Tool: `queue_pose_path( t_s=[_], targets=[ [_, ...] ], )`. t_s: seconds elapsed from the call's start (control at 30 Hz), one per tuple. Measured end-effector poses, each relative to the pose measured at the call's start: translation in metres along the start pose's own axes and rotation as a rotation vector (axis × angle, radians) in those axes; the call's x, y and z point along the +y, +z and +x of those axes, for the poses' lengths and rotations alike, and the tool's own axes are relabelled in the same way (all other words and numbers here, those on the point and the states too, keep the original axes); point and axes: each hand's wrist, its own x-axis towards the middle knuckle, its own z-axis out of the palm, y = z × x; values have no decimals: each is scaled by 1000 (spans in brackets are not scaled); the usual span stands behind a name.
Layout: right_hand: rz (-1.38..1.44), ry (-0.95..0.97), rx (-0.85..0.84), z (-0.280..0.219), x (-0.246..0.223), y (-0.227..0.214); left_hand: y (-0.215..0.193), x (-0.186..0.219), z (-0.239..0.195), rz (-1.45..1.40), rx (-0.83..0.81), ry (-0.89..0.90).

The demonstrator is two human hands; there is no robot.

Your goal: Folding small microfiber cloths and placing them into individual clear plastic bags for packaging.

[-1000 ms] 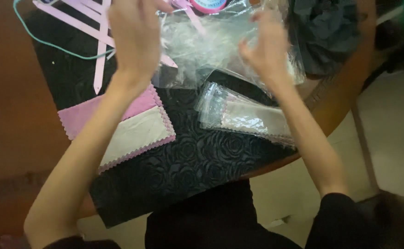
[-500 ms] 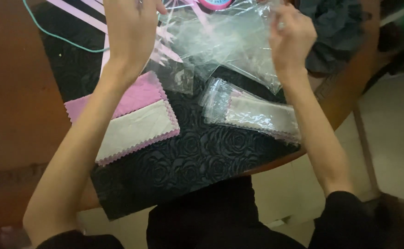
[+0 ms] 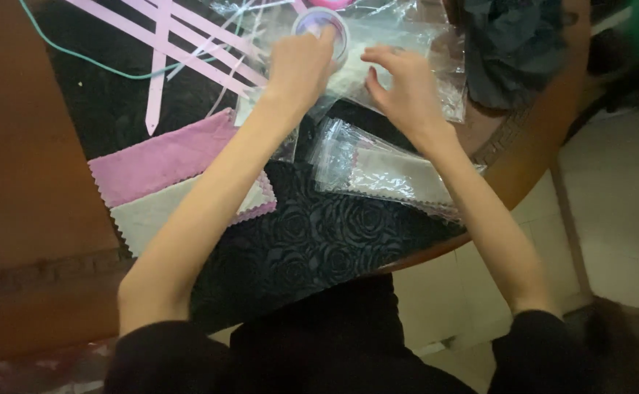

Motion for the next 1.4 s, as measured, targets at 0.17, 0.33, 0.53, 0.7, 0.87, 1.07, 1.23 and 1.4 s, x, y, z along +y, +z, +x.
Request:
queue_pose_path(
  t_s=[0.17, 0.33, 0.53, 0.7, 0.87, 1.07, 1.23, 1.4],
  targets=[
    [329, 82, 29, 0, -81, -35, -127, 8, -30, -447, 189, -76],
    [815, 50, -236, -4, -137, -40, -232, -21, -82, -1089, 181, 19],
    [664, 175, -410, -31, -162, -24, -286, -27, -138, -1694, -262, 117],
    [1055, -73, -530, -37, -176, -33, -285, -27, -187, -1530, -231, 204],
    [1268, 45, -676, -96, -156, -46, -273, -28, -267, -1326, -211, -160],
    [1041, 370, -941, -161, -108, -48, -181, 12, -360, -1500, -48, -653],
    [698, 624, -628, -173, -107, -46, -143, 52, -382, -1628, -17, -1090],
    [361, 531, -320, -175, -142, -46, -144, 62, -381, -1525, -8, -1090]
  ],
)
